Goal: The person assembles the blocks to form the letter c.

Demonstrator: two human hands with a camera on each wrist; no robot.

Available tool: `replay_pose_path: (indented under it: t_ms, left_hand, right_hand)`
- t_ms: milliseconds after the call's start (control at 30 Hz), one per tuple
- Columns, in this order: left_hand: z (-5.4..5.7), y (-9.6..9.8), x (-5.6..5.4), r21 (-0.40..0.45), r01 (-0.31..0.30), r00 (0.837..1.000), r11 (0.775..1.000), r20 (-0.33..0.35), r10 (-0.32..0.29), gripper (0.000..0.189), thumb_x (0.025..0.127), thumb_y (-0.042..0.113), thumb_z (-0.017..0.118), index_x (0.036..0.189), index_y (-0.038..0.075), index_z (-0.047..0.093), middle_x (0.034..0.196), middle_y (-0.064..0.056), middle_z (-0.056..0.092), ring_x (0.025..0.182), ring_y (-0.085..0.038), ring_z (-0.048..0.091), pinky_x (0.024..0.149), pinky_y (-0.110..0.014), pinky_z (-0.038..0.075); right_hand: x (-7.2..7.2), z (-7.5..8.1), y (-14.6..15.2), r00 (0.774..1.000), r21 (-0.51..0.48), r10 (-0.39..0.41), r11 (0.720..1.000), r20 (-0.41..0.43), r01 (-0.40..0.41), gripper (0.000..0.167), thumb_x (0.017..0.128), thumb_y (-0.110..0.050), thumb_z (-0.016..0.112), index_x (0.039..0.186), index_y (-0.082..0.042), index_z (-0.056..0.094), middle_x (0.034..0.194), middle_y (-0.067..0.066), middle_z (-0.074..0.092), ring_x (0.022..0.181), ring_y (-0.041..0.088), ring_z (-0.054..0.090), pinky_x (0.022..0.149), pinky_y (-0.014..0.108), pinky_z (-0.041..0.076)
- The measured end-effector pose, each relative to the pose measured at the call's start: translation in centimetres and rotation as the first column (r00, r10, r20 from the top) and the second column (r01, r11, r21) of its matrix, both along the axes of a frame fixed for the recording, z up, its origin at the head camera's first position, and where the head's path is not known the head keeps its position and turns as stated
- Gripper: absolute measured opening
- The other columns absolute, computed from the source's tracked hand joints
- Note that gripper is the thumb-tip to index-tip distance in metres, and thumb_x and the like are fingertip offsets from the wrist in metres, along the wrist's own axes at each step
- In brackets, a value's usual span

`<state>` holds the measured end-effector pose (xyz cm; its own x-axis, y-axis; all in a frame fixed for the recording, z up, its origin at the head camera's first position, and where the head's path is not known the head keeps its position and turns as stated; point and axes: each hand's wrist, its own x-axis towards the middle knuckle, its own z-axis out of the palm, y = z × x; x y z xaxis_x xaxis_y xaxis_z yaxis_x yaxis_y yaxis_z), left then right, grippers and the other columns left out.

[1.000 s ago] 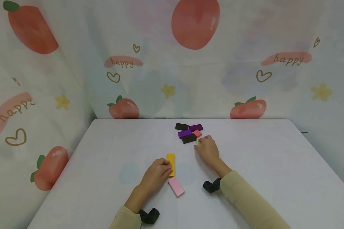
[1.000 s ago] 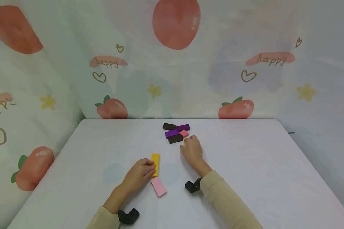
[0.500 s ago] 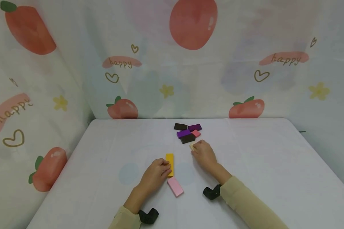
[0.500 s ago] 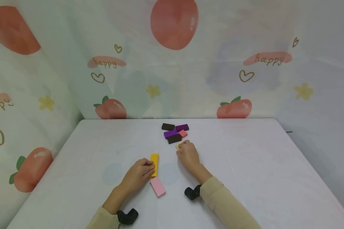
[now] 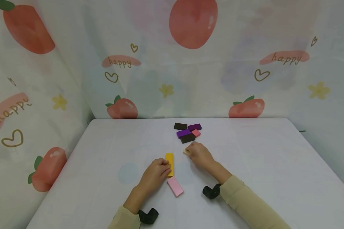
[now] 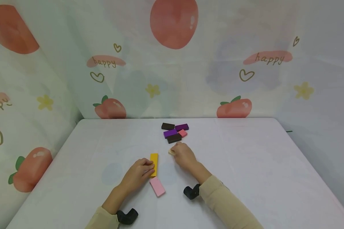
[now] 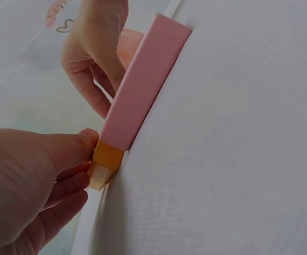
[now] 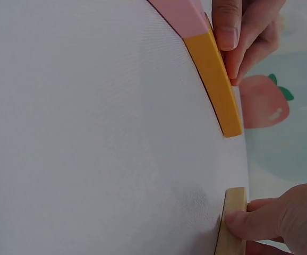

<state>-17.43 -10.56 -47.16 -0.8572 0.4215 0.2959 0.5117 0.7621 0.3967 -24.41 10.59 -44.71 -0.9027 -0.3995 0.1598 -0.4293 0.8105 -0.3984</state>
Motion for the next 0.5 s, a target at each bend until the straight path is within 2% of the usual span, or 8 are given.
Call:
replay_pose_path:
  t_ms: [233,500]
  left_hand:
    - [0.0,0.0,0.0,0.0,-0.001,1.0,1.0,0.003,0.001,0.028,0.087,0.021,0.065,0.107,0.002,0.068,0.106,-0.004,0.06,0.096,-0.016,0.054,0.085,-0.027,0.047]
    - [0.1,-0.1,0.1,0.006,0.006,1.0,1.0,-0.005,-0.006,0.028,0.086,0.02,0.066,0.106,0.001,0.068,0.105,-0.005,0.06,0.095,-0.016,0.054,0.084,-0.028,0.047]
  right_hand:
    - [-0.3,0.3,-0.4,0.997,0.018,0.06,0.998,0.043,-0.061,0.029,0.074,0.005,0.073,0.102,-0.001,0.07,0.09,0.006,0.06,0.08,0.02,0.054,0.079,0.034,0.048]
    - [-0.7,0.5,-1.4,0.992,0.005,0.124,0.992,0.029,-0.124,0.027,0.073,0.006,0.072,0.098,-0.002,0.071,0.086,0.004,0.06,0.077,0.018,0.053,0.076,0.033,0.048]
